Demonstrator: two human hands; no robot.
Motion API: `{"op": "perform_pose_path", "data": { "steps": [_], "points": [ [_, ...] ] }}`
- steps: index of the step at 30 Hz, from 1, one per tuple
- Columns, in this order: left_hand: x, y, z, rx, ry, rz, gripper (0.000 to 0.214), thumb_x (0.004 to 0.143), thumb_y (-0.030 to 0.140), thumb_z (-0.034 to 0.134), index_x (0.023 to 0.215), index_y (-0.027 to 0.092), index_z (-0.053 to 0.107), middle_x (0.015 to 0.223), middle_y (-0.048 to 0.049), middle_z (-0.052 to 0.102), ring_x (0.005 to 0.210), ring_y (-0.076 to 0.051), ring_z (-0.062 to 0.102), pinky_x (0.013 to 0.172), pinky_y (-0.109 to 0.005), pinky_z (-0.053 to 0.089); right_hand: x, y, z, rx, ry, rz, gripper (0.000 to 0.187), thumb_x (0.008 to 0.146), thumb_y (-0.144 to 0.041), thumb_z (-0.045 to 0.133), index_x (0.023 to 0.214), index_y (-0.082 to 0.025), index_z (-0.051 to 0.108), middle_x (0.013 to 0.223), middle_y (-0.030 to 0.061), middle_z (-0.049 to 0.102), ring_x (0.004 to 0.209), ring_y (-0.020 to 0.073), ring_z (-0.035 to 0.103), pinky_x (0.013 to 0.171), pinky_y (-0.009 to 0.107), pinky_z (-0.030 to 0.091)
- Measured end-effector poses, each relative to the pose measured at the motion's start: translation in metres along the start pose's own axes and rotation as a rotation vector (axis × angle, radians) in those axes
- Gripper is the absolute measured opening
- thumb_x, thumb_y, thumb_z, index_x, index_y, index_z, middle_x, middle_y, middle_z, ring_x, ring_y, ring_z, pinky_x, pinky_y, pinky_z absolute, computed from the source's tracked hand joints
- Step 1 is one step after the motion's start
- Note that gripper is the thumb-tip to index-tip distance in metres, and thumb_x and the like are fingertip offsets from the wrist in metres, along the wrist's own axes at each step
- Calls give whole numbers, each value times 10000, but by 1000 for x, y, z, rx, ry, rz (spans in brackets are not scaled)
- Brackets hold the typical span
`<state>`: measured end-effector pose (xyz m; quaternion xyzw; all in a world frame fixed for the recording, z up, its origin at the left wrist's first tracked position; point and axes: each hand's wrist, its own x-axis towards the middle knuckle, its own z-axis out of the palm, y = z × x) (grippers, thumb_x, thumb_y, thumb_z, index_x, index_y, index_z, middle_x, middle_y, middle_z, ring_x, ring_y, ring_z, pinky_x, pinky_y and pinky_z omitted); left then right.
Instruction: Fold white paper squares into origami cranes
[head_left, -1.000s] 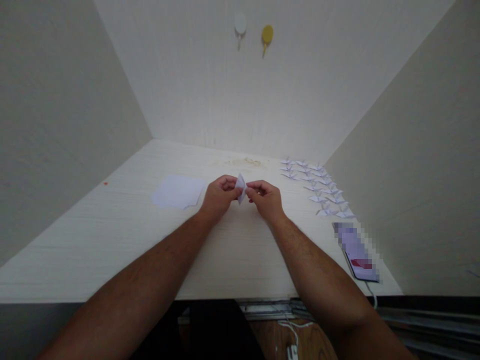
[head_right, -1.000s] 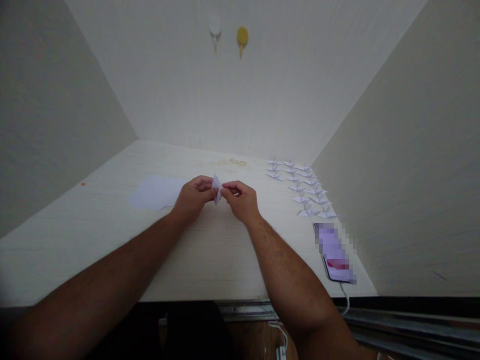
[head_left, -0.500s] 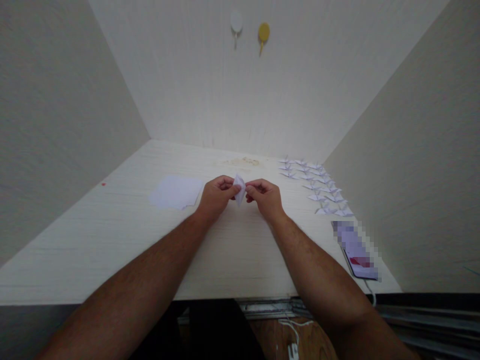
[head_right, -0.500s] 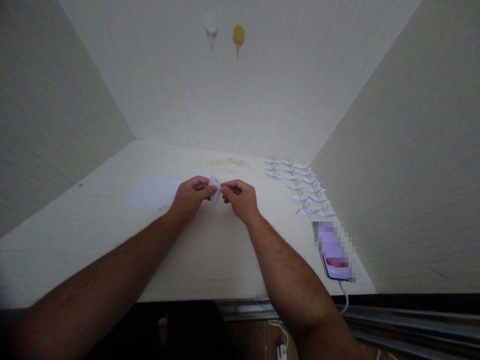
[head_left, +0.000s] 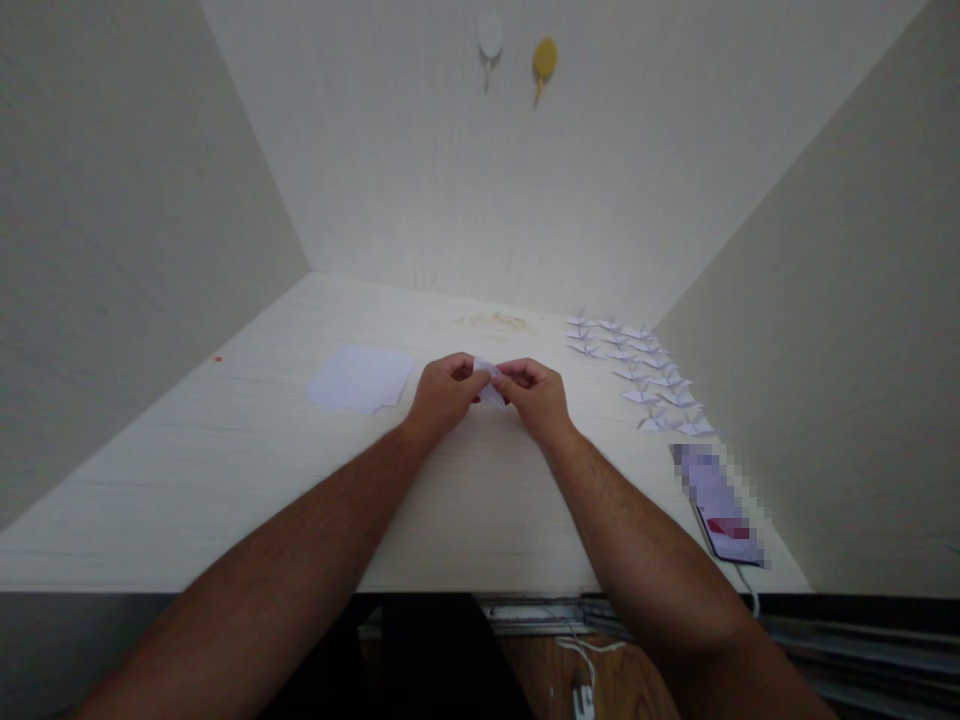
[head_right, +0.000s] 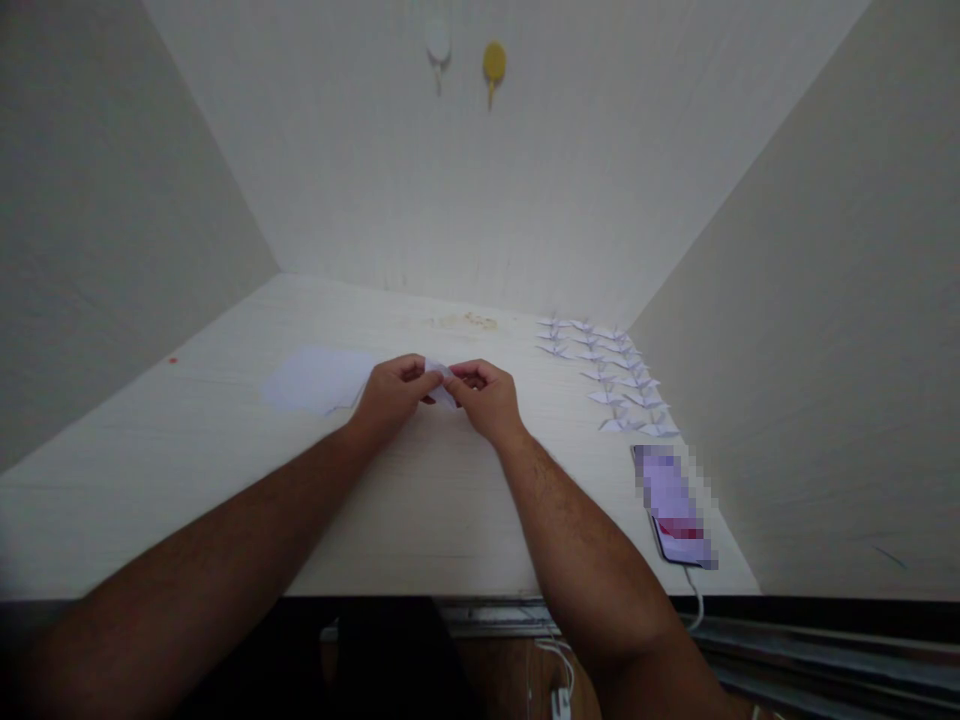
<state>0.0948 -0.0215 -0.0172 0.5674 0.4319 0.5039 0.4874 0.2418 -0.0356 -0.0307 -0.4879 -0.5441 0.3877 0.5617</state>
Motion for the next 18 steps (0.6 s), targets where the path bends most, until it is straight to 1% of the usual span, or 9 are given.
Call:
{"op": "perform_pose_path", "data": {
  "steps": [2, 4, 7, 9, 14, 18],
  "points": [
    [0, 2, -2, 59, 13, 26, 101, 702, 241, 669, 644, 159, 669, 598, -8, 645, 541, -114, 587, 504, -209, 494, 0, -1, 0, 2, -6, 7, 281, 647, -406, 780, 789, -182, 688, 619, 5, 673, 522, 120, 597, 499, 254, 490],
    [1, 3, -4, 87, 3, 32, 128, 709, 252, 658, 622, 159, 675, 589, -5, 639, 537, -114, 582, 512, -213, 499, 0, -2, 0, 6, -8, 16, 275, 642, -398, 779, 783, -181, 685, 637, 10, 681, 531, 123, 603, 508, 261, 497],
    [3, 3, -7, 105, -32, 19, 146, 717, 259, 639, 626, 156, 689, 582, -9, 635, 535, -123, 593, 519, -226, 512, 1, -2, -1, 30, -3, 31, 270, 635, -384, 777, 780, -176, 685, 648, 14, 684, 542, 126, 607, 518, 267, 504],
    [4, 2, -8, 119, -34, 18, 137, 716, 254, 638, 645, 154, 699, 579, -13, 640, 525, -128, 600, 511, -231, 515, 1, -1, -2, 45, -6, 38, 267, 632, -379, 776, 778, -173, 688, 651, 16, 687, 543, 126, 607, 519, 269, 507],
    [3, 1, -6, 70, 26, 26, 117, 693, 253, 681, 633, 153, 681, 592, -24, 665, 533, -141, 625, 505, -235, 528, 0, 1, -2, 31, -46, 20, 278, 648, -407, 776, 787, -184, 686, 644, 3, 684, 528, 119, 604, 513, 265, 513],
    [3, 2, -5, 50, 56, 7, 107, 682, 235, 691, 617, 153, 669, 582, -22, 662, 521, -139, 619, 495, -233, 524, 0, 2, -2, 26, -51, 8, 277, 644, -404, 784, 787, -188, 685, 648, 1, 684, 528, 120, 607, 513, 266, 519]
  ]
}}
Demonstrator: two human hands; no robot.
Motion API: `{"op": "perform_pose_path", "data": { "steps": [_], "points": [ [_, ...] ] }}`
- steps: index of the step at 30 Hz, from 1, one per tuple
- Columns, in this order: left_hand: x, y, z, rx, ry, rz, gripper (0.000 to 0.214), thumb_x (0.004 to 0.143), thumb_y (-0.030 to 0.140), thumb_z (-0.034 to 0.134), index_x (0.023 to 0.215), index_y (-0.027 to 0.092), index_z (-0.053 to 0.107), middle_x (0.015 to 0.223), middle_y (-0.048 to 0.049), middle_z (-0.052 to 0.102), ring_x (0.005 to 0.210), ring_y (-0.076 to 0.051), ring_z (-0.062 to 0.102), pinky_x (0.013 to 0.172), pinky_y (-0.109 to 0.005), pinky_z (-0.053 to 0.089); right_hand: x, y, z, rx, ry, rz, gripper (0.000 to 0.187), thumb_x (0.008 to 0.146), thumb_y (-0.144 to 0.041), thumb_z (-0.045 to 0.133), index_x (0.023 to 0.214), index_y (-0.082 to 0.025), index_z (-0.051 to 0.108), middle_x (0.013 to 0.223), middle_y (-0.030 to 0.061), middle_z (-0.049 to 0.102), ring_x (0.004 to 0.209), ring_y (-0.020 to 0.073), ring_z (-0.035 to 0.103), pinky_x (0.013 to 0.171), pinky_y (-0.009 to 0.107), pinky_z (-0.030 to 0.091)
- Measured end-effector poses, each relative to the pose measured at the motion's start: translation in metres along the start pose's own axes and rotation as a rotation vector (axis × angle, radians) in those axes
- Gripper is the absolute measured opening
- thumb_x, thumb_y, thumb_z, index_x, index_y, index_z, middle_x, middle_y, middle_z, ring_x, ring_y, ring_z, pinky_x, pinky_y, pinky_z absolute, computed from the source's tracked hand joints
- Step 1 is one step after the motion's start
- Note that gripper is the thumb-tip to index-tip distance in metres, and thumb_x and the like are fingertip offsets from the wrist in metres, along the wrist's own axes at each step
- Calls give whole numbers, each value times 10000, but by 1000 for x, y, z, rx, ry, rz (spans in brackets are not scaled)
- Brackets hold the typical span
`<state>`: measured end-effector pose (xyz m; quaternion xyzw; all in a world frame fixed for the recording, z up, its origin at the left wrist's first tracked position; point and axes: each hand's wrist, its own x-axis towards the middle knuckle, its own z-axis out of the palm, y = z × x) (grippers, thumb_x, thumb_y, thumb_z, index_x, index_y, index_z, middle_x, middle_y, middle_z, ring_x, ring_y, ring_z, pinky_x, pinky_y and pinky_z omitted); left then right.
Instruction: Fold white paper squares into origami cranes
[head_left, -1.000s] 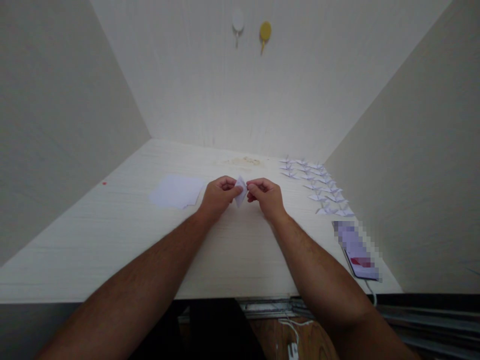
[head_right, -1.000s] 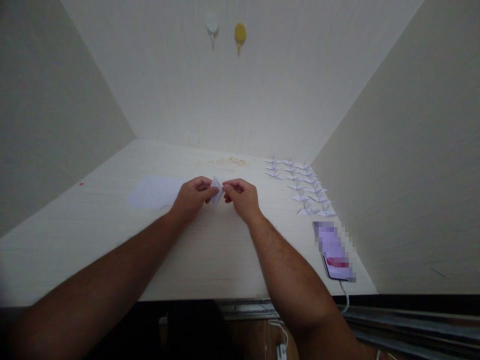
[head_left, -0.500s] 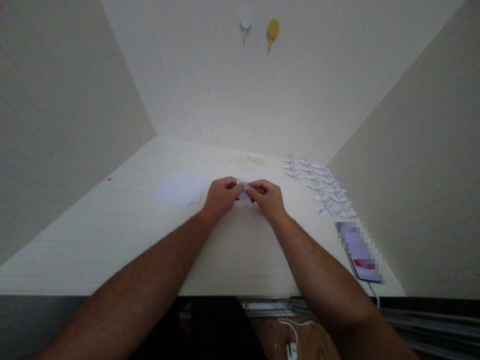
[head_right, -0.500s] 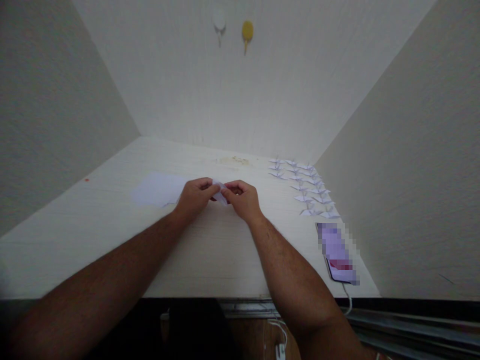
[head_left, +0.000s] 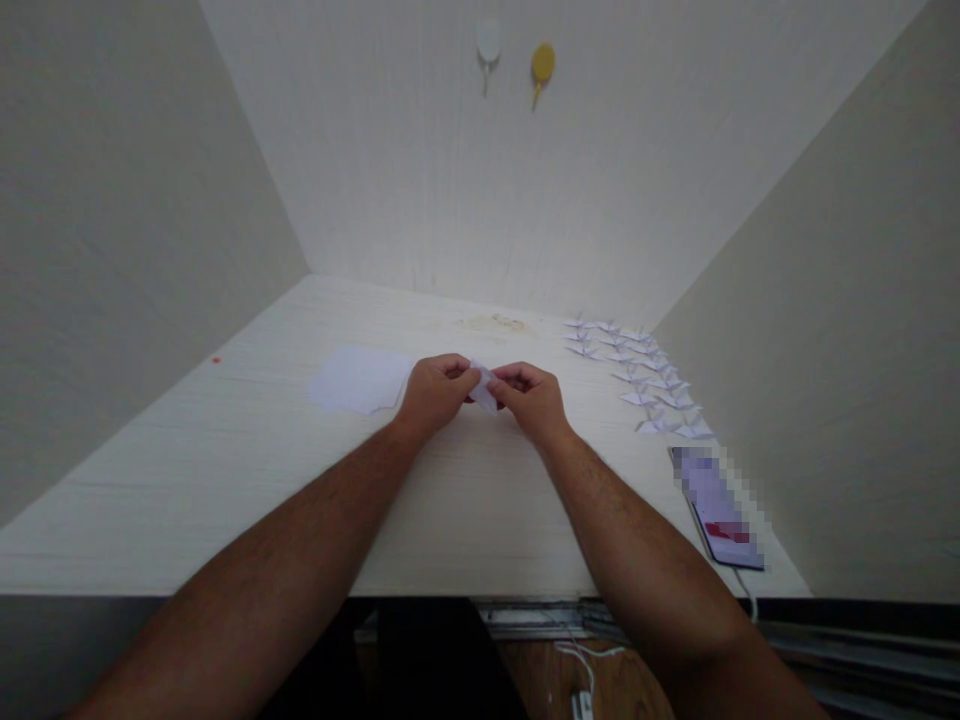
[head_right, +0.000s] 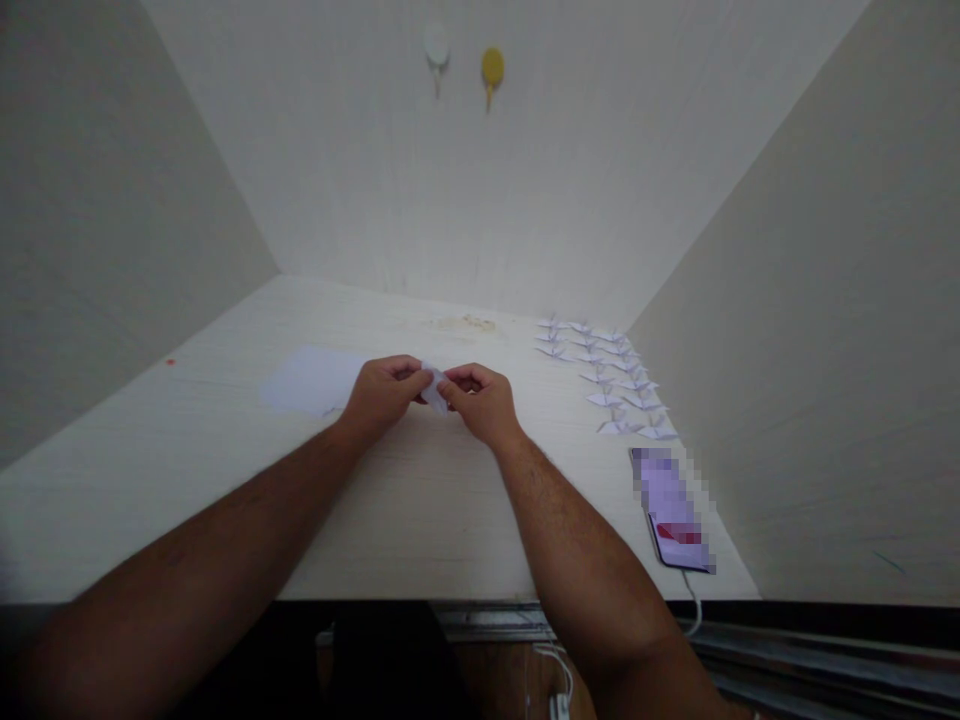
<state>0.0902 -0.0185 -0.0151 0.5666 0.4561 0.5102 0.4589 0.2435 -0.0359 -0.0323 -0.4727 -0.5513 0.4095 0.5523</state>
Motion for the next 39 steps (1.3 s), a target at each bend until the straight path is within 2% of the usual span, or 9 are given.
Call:
{"op": "perform_pose_path", "data": {
  "steps": [11, 15, 19, 24, 34, 39],
  "points": [
    [1, 1, -2, 107, 17, 58, 140, 687, 229, 680, 574, 166, 626, 532, 3, 626, 478, -113, 562, 444, -202, 428, -2, -4, 1, -57, 7, -4, 248, 660, -385, 778, 789, -189, 697, 634, 2, 677, 522, 118, 601, 497, 256, 505],
    [2, 1, -3, 134, 19, 62, 152, 689, 223, 665, 559, 167, 610, 512, 9, 606, 476, -114, 559, 438, -199, 417, -2, 1, 0, -90, 0, -29, 243, 680, -379, 771, 822, -194, 705, 697, 21, 704, 565, 128, 620, 529, 265, 519],
    [1, 0, -1, 25, 18, 21, 162, 678, 234, 689, 564, 165, 597, 519, 13, 603, 483, -118, 569, 458, -212, 466, -2, 3, 0, -75, -3, -47, 306, 664, -423, 789, 857, -199, 711, 739, 28, 713, 601, 140, 632, 568, 284, 543],
    [1, -1, 2, -141, 2, -22, 183, 690, 288, 729, 622, 156, 624, 603, -15, 657, 527, -130, 610, 537, -264, 559, 0, 1, -1, 37, 8, -16, 313, 801, -509, 642, 824, -205, 714, 612, -5, 643, 535, 118, 588, 523, 262, 516],
    [0, -2, 4, -232, -18, -59, 255, 666, 359, 787, 686, 135, 666, 686, -45, 698, 593, -150, 649, 615, -314, 605, 1, 2, 0, 77, 18, 36, 243, 698, -395, 750, 828, -194, 708, 620, -10, 667, 523, 112, 590, 517, 261, 512],
    [-1, -1, 3, -280, -30, -100, 313, 654, 312, 783, 884, 120, 691, 688, -47, 702, 601, -165, 664, 618, -330, 600, 1, 0, 0, 88, 4, 34, 258, 662, -378, 777, 818, -187, 702, 626, -10, 669, 531, 115, 590, 518, 268, 513]
  ]
}}
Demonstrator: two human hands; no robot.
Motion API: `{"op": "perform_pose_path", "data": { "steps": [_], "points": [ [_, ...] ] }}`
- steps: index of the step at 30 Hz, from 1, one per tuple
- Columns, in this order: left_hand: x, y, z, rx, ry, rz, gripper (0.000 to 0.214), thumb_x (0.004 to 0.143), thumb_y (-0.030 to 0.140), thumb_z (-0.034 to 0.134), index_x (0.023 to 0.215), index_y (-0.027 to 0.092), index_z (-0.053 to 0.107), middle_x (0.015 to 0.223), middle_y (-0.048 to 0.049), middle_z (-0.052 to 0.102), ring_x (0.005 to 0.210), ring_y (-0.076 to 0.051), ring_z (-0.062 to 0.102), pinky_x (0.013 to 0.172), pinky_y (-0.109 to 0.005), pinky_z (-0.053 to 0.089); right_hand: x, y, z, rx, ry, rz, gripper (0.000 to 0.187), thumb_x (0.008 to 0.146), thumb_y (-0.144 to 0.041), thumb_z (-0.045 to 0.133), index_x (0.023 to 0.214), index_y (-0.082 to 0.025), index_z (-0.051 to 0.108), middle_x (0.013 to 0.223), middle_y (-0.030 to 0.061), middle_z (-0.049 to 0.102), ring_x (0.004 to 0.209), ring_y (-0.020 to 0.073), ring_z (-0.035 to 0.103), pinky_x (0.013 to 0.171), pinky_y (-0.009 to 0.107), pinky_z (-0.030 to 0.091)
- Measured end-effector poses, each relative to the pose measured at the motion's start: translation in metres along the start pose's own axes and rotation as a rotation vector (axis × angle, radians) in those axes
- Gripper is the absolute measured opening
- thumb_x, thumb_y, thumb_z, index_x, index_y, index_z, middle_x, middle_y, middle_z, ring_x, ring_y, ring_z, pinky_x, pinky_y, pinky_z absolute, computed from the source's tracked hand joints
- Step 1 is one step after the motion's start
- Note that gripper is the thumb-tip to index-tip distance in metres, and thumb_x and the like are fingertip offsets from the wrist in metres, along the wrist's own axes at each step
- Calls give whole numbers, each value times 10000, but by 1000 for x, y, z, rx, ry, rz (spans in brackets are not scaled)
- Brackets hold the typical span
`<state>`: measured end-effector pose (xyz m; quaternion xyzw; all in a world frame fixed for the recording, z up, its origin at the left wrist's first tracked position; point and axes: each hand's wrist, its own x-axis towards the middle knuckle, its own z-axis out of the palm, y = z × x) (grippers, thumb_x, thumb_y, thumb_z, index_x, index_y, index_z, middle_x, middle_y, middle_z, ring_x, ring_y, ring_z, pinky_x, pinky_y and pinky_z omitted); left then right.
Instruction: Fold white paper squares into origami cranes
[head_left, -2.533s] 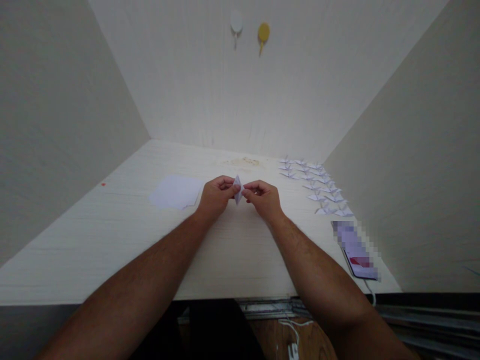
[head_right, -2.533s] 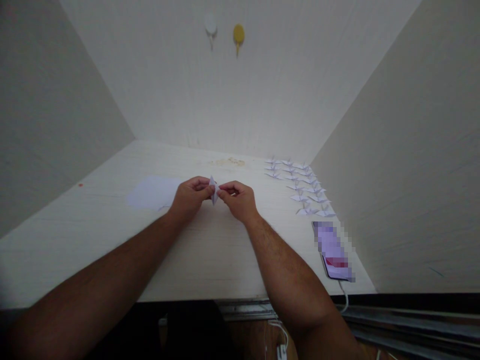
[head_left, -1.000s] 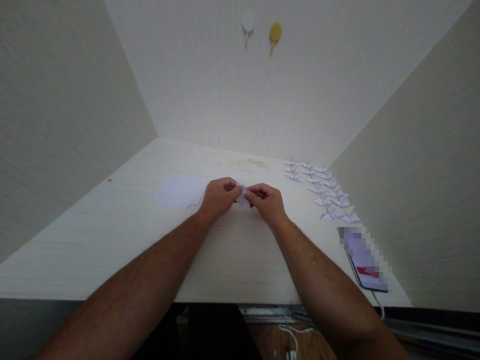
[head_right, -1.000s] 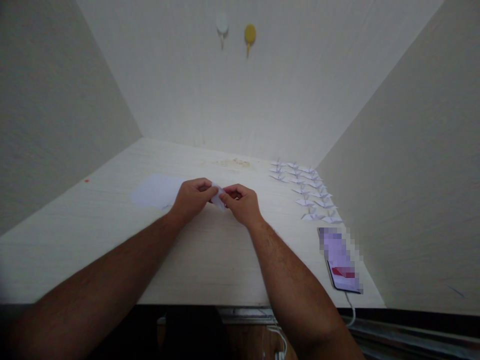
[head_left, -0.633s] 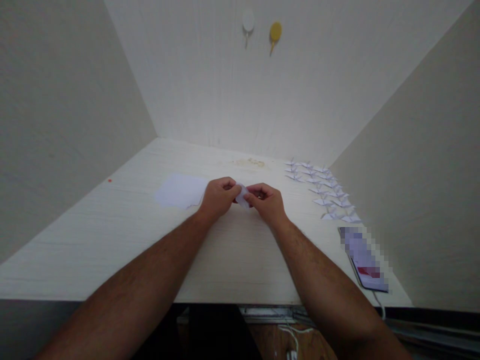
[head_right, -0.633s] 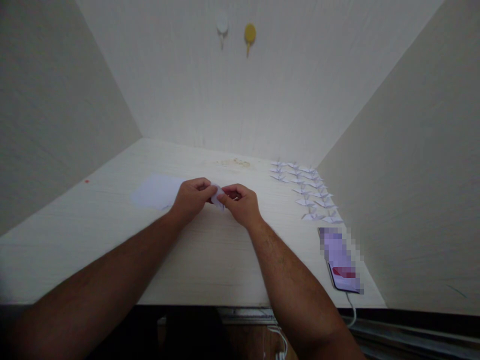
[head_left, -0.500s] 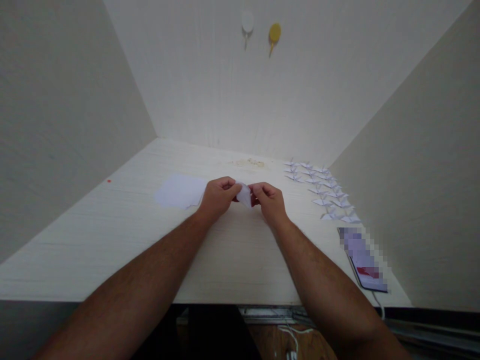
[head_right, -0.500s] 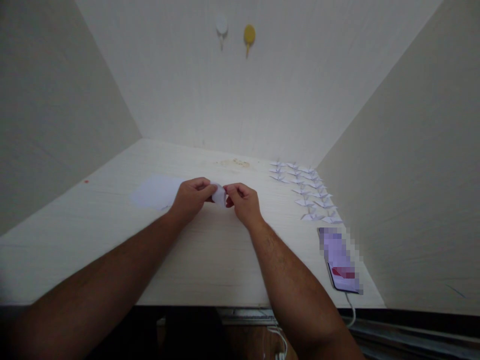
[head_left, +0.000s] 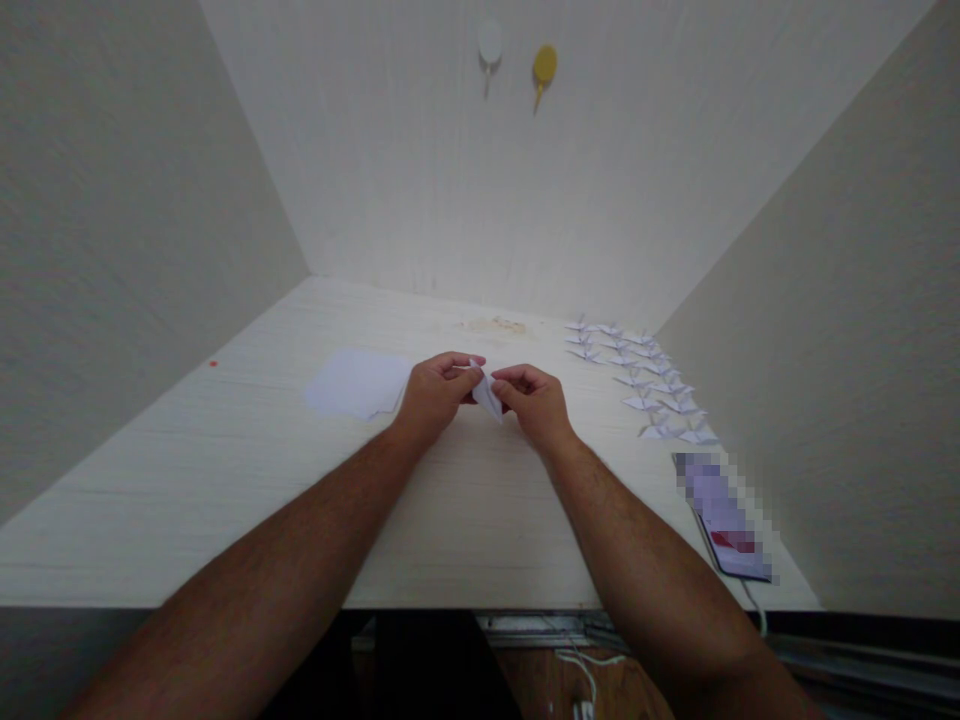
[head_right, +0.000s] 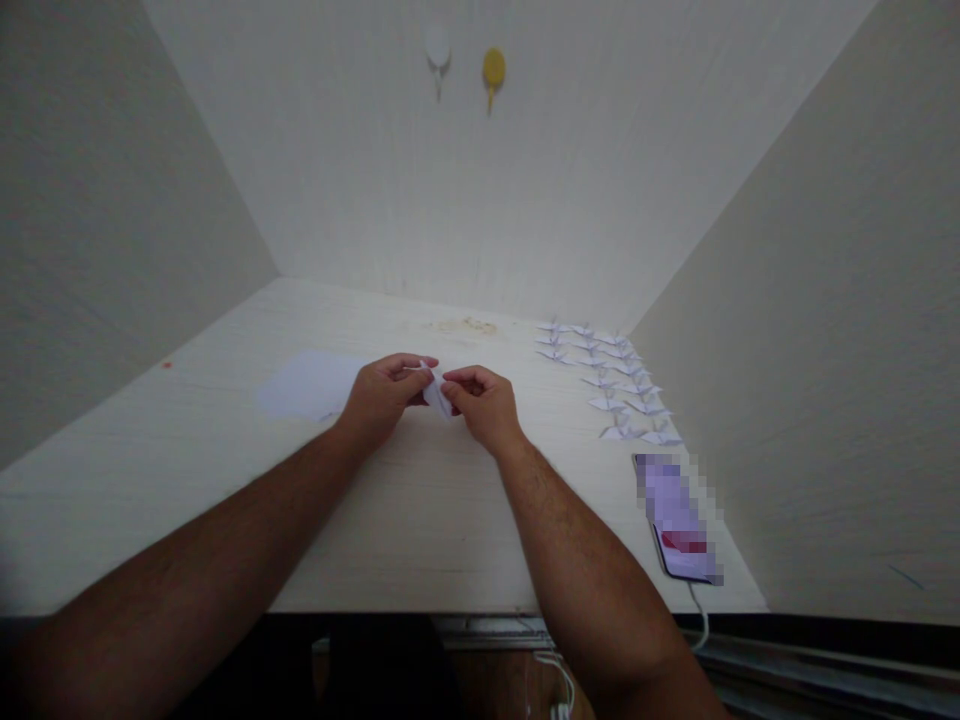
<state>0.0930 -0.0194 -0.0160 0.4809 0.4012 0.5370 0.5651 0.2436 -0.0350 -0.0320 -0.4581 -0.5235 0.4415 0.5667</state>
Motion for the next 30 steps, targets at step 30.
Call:
{"op": "perform_pose_path", "data": {
  "steps": [30],
  "points": [
    [0, 1, -1, -5, -67, 18, 190, 749, 326, 658, 707, 141, 646, 681, -26, 648, 610, -131, 613, 580, -272, 535, -4, -5, 2, -187, 38, -64, 192, 710, -346, 713, 691, -192, 601, 547, -30, 597, 481, 100, 530, 463, 223, 409]
  ]
}}
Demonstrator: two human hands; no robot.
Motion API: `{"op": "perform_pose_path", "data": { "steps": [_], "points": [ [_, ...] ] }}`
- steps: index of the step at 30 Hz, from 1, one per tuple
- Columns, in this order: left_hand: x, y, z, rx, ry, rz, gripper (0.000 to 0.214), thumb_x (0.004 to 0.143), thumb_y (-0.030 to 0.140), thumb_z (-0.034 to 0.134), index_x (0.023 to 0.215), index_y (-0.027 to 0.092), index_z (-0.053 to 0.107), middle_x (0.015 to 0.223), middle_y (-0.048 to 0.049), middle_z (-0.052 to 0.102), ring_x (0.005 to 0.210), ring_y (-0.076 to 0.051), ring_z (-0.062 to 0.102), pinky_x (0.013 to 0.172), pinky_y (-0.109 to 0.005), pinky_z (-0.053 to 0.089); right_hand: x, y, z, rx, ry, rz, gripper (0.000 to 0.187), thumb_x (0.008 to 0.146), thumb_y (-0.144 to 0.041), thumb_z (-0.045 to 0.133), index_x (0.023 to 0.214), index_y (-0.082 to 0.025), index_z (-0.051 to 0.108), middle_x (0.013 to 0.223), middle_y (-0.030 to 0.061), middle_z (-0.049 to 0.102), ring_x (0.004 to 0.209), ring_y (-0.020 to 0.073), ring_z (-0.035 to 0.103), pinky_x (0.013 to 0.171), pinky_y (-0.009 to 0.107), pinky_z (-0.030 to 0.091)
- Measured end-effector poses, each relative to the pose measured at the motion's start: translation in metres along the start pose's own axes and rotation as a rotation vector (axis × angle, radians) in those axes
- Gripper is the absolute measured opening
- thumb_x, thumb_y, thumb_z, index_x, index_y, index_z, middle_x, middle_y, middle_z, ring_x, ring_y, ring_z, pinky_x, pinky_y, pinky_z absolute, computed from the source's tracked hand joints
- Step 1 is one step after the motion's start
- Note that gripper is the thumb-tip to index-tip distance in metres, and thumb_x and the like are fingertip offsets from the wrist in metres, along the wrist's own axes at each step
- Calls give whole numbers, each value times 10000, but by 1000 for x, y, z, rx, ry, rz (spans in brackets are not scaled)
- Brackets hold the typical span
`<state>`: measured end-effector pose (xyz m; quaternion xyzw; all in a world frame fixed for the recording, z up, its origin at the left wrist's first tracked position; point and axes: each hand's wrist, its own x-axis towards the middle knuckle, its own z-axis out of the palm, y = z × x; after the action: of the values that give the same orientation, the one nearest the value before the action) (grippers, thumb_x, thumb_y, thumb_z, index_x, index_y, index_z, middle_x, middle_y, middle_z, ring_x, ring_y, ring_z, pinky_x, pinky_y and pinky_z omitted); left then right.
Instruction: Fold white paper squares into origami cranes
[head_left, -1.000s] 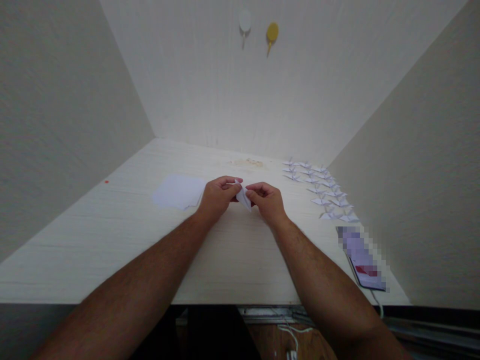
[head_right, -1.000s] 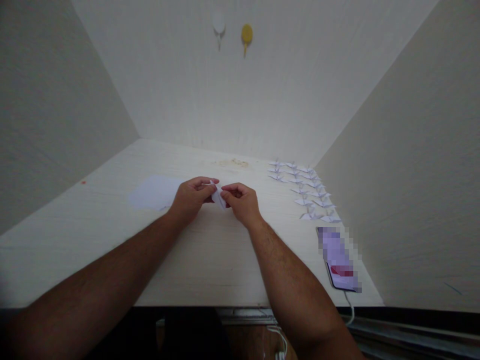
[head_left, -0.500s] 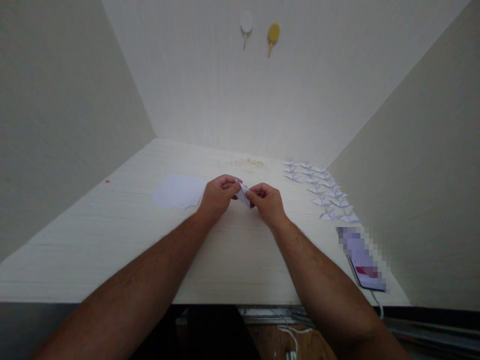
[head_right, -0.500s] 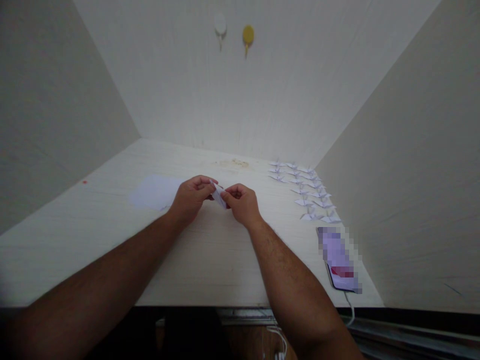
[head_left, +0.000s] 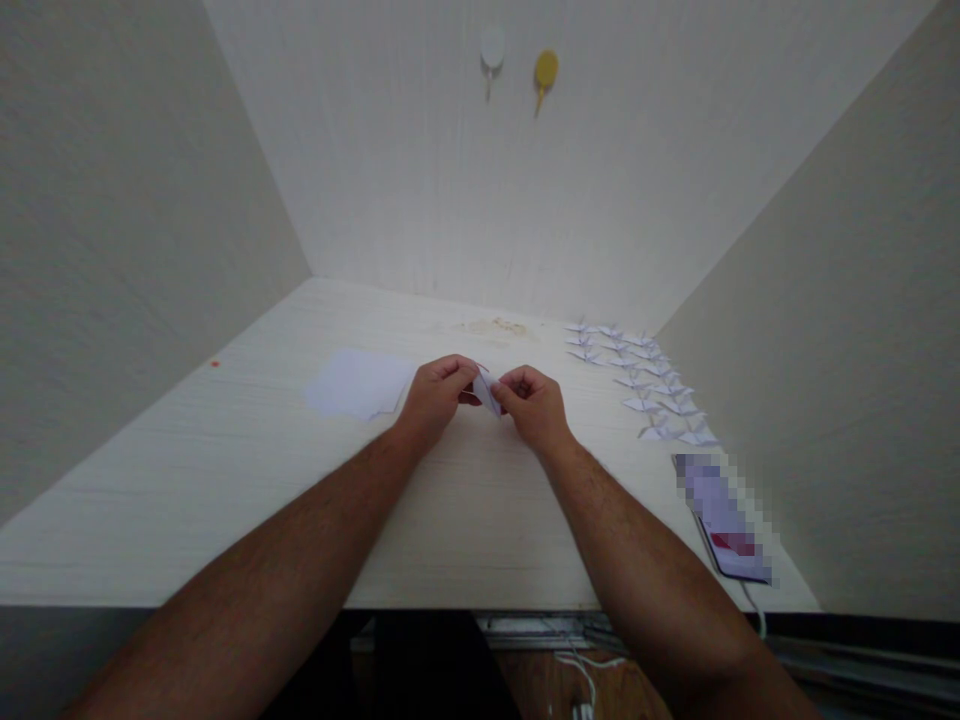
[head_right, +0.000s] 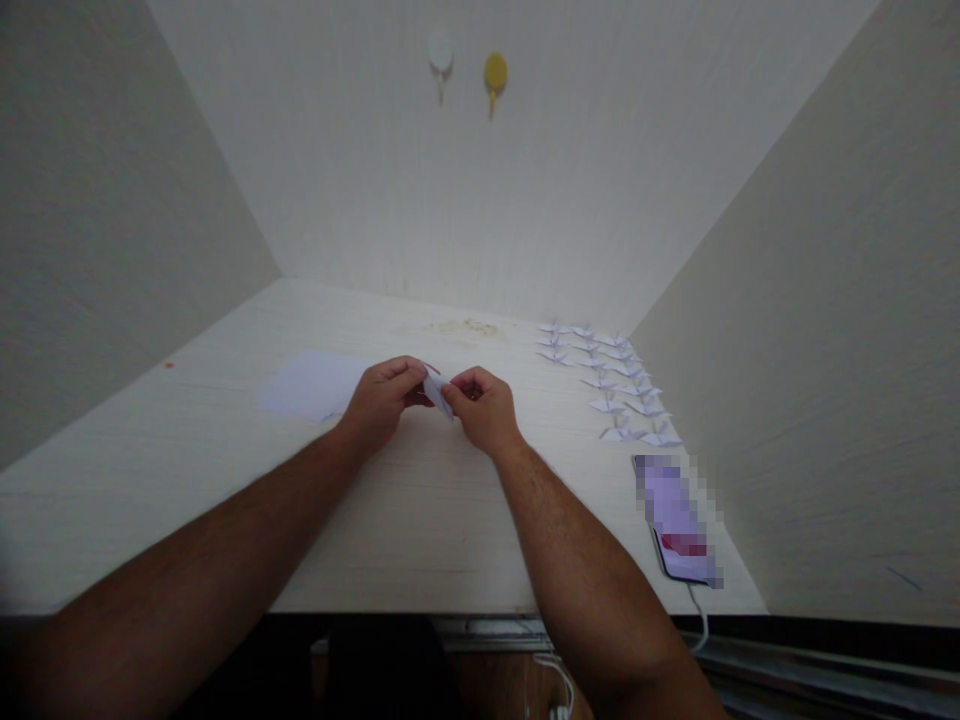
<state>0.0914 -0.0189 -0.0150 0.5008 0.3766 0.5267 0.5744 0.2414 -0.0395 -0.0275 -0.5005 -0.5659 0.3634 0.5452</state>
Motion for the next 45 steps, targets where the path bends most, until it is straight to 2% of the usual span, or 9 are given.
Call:
{"op": "perform_pose_path", "data": {
  "steps": [7, 14, 19, 25, 28, 34, 41, 45],
  "points": [
    [-1, -2, 1, 28, -47, 24, 247, 641, 310, 795, 704, 148, 620, 677, -15, 666, 602, -119, 615, 591, -251, 523, -1, 3, 1, -32, 43, -61, 261, 728, -426, 720, 695, -199, 595, 574, -23, 591, 509, 109, 527, 486, 234, 419],
    [-1, -2, 0, 67, -52, 46, 251, 646, 330, 798, 692, 143, 637, 637, -9, 656, 595, -128, 617, 615, -273, 531, -4, 2, 3, 7, -1, -84, 262, 739, -447, 728, 745, -197, 648, 606, -9, 629, 529, 114, 541, 502, 239, 432],
    [-1, -3, 0, 66, -57, 52, 245, 643, 326, 799, 690, 140, 646, 657, -18, 665, 619, -138, 627, 616, -276, 532, -3, 5, 3, 1, 22, -93, 249, 731, -433, 739, 716, -196, 664, 611, -2, 637, 537, 118, 548, 514, 247, 436],
    [-1, -1, 0, -38, -71, 23, 221, 677, 316, 765, 731, 134, 651, 718, -33, 675, 663, -152, 638, 660, -320, 556, -1, 8, 1, 20, 31, -64, 195, 718, -377, 735, 717, -194, 666, 604, -13, 621, 533, 116, 546, 527, 254, 462],
    [-1, 0, 0, -45, -34, 25, 219, 701, 335, 735, 723, 134, 649, 722, -33, 666, 678, -153, 631, 691, -345, 564, -2, 8, 0, 15, 17, -44, 180, 718, -365, 726, 726, -195, 668, 614, -12, 628, 535, 117, 553, 532, 256, 473],
    [-1, 3, 1, 102, 11, 91, 190, 713, 326, 715, 706, 143, 663, 680, -21, 658, 653, -135, 606, 668, -290, 522, -2, 4, 1, 32, -36, -13, 209, 723, -396, 717, 749, -193, 676, 610, -6, 635, 535, 118, 555, 536, 256, 471],
    [0, 14, -6, 406, 48, 233, 124, 714, 282, 691, 690, 161, 691, 612, -5, 642, 563, -116, 536, 559, -243, 423, -2, 4, 0, 13, -57, -8, 186, 703, -356, 724, 684, -185, 652, 566, -19, 599, 497, 102, 510, 497, 239, 404],
    [2, 18, -12, 531, 23, 285, 107, 715, 265, 676, 670, 169, 688, 606, -2, 645, 549, -114, 519, 535, -235, 399, -3, 4, -1, -7, -72, 19, 196, 692, -371, 718, 676, -190, 645, 564, -20, 598, 496, 104, 503, 502, 244, 406]
  ]
}}
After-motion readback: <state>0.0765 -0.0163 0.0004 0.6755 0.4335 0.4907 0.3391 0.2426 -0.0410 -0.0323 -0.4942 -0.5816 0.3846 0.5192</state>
